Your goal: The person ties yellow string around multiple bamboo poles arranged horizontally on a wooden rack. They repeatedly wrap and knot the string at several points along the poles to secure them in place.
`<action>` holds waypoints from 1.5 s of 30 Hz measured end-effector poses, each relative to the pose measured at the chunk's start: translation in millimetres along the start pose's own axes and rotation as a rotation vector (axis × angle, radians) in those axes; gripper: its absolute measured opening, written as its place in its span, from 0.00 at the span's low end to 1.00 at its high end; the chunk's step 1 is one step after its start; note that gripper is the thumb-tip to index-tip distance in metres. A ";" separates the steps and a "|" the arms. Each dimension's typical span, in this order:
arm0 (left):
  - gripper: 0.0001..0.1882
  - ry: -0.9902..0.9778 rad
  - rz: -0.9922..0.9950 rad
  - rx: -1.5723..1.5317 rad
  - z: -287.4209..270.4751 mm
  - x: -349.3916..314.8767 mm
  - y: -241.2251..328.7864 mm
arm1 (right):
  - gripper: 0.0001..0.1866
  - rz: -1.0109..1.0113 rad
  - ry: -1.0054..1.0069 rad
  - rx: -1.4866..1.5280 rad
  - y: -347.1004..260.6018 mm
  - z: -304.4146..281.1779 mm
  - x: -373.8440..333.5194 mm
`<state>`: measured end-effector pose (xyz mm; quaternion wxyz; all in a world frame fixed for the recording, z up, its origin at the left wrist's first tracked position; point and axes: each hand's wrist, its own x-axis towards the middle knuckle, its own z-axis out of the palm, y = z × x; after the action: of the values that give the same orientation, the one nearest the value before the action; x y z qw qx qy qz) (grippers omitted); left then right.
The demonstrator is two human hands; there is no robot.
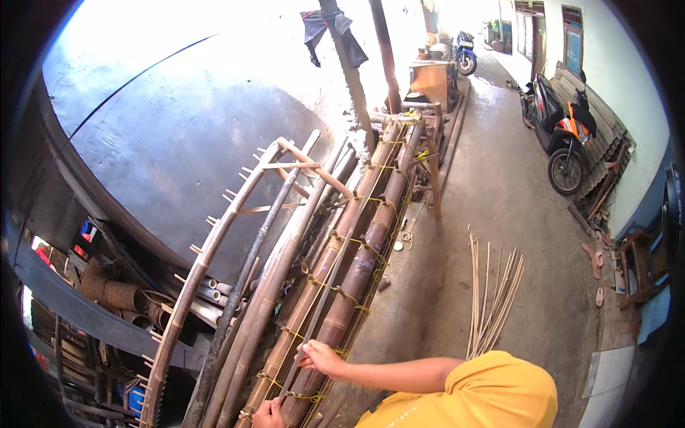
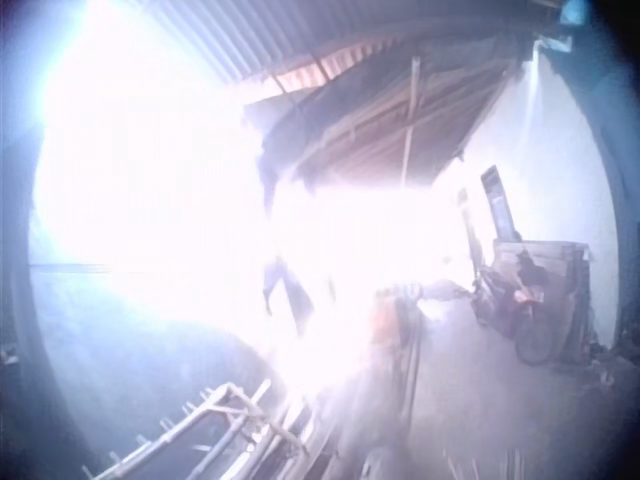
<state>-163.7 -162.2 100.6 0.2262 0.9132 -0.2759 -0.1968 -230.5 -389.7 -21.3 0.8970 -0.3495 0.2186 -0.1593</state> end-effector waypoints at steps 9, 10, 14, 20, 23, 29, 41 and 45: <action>0.23 0.107 -0.201 0.265 5.4 72.9 -109.7 | 0.17 0.319 -0.150 -0.489 -73.1 -146.9 1.0; 0.23 0.137 -0.180 0.393 10.2 79.9 -101.6 | 0.16 0.326 -0.064 -0.500 -85.0 -170.6 1.9; 0.18 0.312 -0.108 0.306 50.8 155.3 41.6 | 0.14 0.269 0.176 -0.365 -142.4 -265.1 -2.3; 0.23 0.332 0.302 -0.025 190.9 289.5 299.3 | 0.12 0.188 0.213 -0.353 -247.3 -379.9 0.4; 0.23 0.182 0.432 -0.144 254.3 344.3 444.8 | 0.12 0.124 0.180 -0.432 -317.7 -429.8 -5.1; 0.18 0.173 0.652 -0.085 356.6 478.4 631.4 | 0.12 0.029 0.330 -0.386 -448.6 -525.2 12.1; 0.11 0.031 0.462 -0.179 423.0 607.1 720.5 | 0.11 0.124 0.505 -0.086 -549.5 -636.8 103.6; 0.11 -0.016 0.443 -0.177 426.8 615.2 747.5 | 0.12 0.201 0.254 -0.380 -590.3 -638.8 167.6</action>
<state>-206.7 -1214.2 -3.8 0.3406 0.8054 -0.4532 -0.1730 -487.6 -1235.4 -78.8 0.7918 -0.4658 0.3891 -0.0680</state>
